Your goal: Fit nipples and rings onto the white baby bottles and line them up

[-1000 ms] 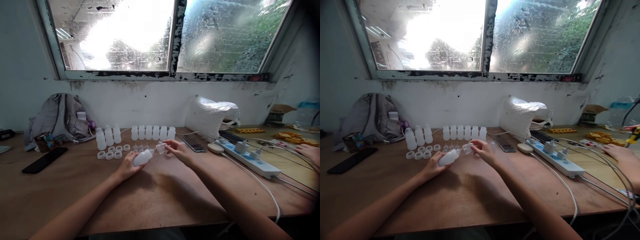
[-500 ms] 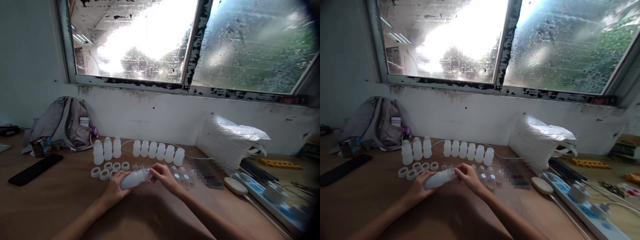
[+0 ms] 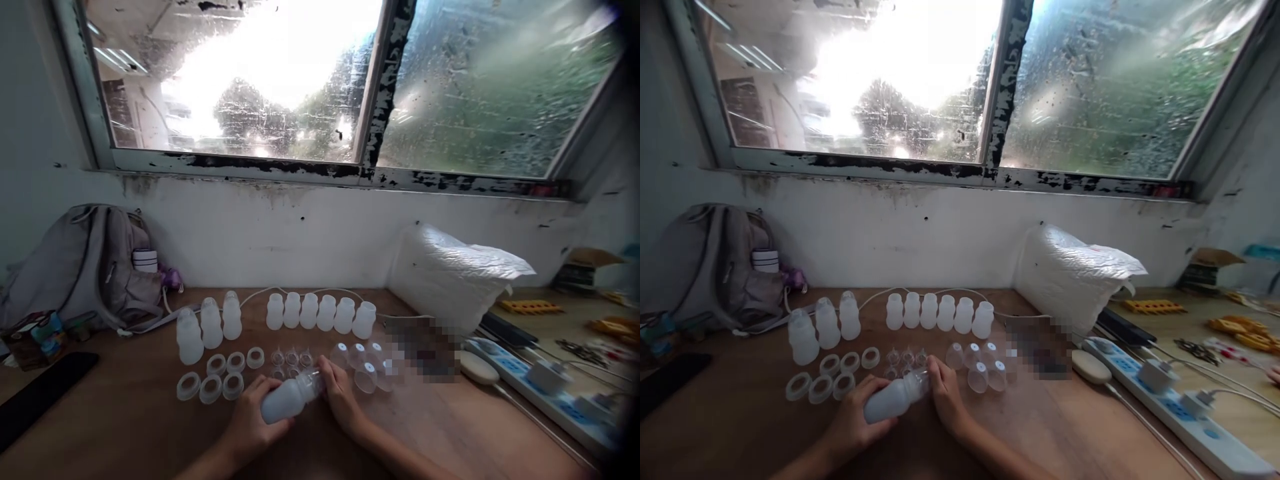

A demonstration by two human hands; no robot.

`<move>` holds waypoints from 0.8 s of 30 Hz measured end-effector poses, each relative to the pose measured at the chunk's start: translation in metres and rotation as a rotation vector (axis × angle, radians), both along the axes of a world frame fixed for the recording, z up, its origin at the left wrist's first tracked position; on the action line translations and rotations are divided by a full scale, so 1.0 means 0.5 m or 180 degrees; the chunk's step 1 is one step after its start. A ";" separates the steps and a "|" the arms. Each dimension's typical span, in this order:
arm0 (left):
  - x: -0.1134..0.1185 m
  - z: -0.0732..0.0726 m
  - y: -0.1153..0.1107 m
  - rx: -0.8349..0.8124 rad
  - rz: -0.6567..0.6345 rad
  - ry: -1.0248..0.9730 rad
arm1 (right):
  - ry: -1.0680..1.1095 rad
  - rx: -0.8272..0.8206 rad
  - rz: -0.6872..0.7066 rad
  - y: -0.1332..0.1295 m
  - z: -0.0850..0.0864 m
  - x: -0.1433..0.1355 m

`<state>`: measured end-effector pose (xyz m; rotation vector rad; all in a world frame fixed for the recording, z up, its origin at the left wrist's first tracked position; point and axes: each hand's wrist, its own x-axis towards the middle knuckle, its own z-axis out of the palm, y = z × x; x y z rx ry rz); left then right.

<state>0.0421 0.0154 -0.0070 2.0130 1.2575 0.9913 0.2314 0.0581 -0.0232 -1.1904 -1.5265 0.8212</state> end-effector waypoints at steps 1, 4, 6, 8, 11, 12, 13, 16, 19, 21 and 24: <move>-0.002 0.001 0.002 -0.0076 -0.0013 -0.0040 | -0.0044 0.0037 0.0056 -0.002 0.001 0.001; -0.007 0.006 0.002 -0.0217 -0.0040 -0.0087 | -0.0312 0.0412 0.0334 -0.013 0.009 0.007; -0.004 0.009 -0.001 -0.0184 -0.0062 -0.0025 | -0.0464 0.0644 0.0464 -0.022 0.013 0.013; 0.005 0.011 -0.005 -0.0034 -0.0078 0.0118 | -0.0482 0.0731 0.0490 -0.030 0.017 0.019; 0.022 0.010 -0.012 0.0357 0.0021 0.0393 | -0.0331 0.0671 0.0387 -0.030 0.022 0.026; 0.027 0.010 -0.014 0.0495 0.0082 0.0475 | -0.0259 0.0629 0.0354 -0.028 0.023 0.028; 0.032 0.009 -0.016 0.0617 0.0132 0.0545 | -0.0198 0.0582 0.0313 -0.026 0.024 0.028; 0.041 0.005 -0.020 0.0823 0.0232 0.0743 | -0.0150 0.0444 0.0168 -0.017 0.022 0.029; 0.044 -0.001 -0.022 0.0897 0.0310 0.0887 | -0.0128 0.0373 0.0087 -0.009 0.017 0.029; 0.044 -0.006 -0.022 0.0925 0.0303 0.0970 | -0.0106 0.0386 0.0154 -0.002 0.014 0.030; 0.040 -0.014 -0.022 0.1016 0.0235 0.1031 | -0.0081 0.0428 0.0439 0.004 0.012 0.029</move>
